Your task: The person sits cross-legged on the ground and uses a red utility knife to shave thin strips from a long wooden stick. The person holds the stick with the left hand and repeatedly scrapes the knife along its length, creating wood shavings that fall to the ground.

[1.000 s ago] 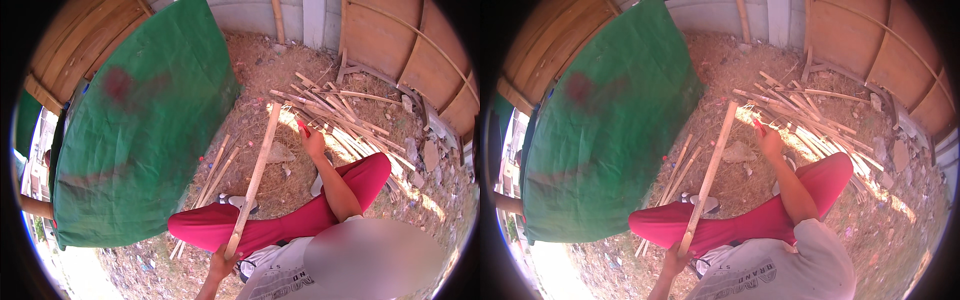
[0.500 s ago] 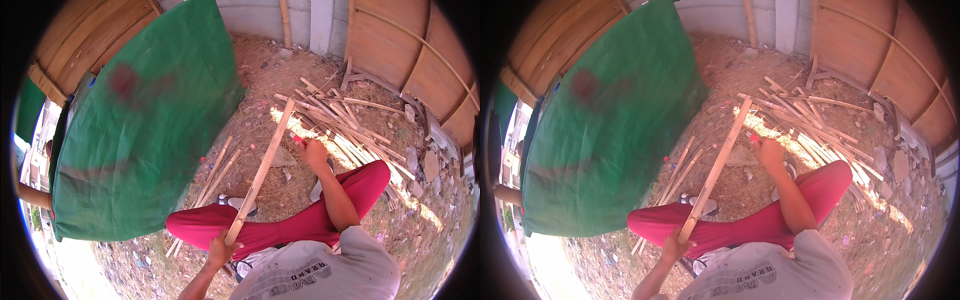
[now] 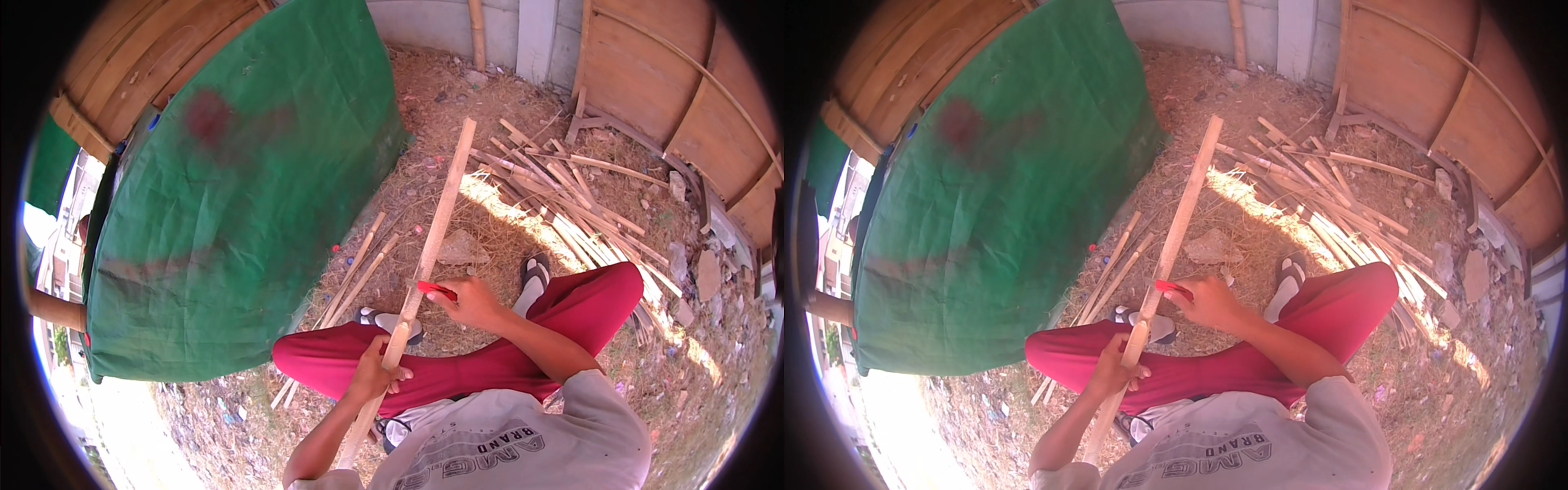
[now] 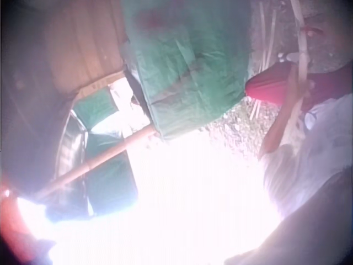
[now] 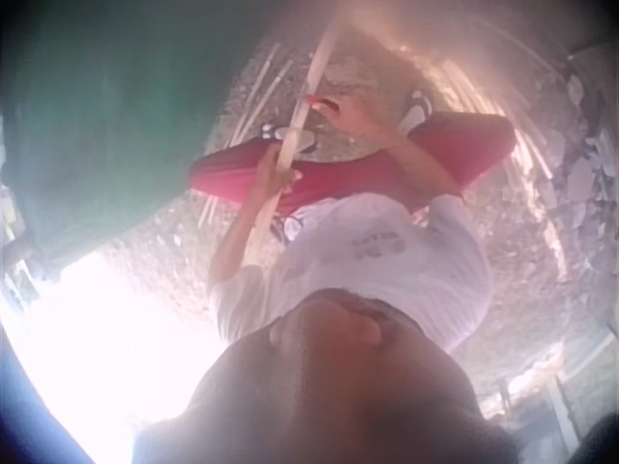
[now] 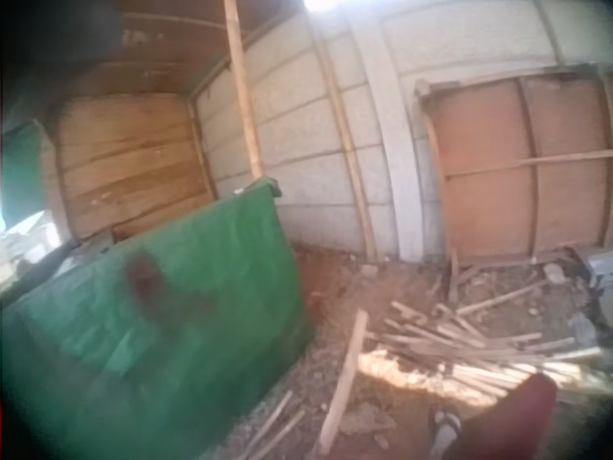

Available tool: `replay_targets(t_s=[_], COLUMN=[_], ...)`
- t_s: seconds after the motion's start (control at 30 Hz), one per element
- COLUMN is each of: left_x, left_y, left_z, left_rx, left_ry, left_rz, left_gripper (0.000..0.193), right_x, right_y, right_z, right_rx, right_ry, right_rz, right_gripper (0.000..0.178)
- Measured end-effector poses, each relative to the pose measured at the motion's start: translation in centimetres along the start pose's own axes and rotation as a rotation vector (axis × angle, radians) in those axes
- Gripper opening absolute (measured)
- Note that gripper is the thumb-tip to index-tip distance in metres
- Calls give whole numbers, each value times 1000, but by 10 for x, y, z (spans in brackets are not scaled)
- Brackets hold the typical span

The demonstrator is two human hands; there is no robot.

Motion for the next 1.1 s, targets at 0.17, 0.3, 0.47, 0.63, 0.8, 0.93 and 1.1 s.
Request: replay_targets(t_s=[0.17,0.3,0.47,0.63,0.8,0.93,1.1], left_x=[16,20,-4,-8,7,11,10], left_y=[-30,-42,-40,-32,-34,-32,-30], left_z=[-7,-13,-12,-15,-9,-5,-4], left_rx=[-151,-246,-261,-387,-420,-417,-373], left_ry=[154,149,-286,-623,-607,-617,-592], left_rz=[-67,-175,-184,-268,-293,-281,-201], left_gripper=[45,40,44,43,40,38,36], right_x=[-2,2,1,5,8,3,2], right_y=[3,1,-1,0,1,1,-6], right_z=[-17,-15,-11,-9,-17,-26,-23], right_rx=[84,27,-5,-78,-77,-81,-87], right_ry=[53,55,123,180,217,262,255], right_rz=[23,72,98,87,28,31,25], right_gripper=[32,33,34,34,35,36,37])
Point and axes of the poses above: each hand's wrist, its own y-axis away from the middle knuckle, its own z-axis out of the back of the hand, x = y × z, the point moved 4 cm from there along -y, towards the middle knuckle, and after that the axes turned 13 degrees about -z, right-handed, at the moved point
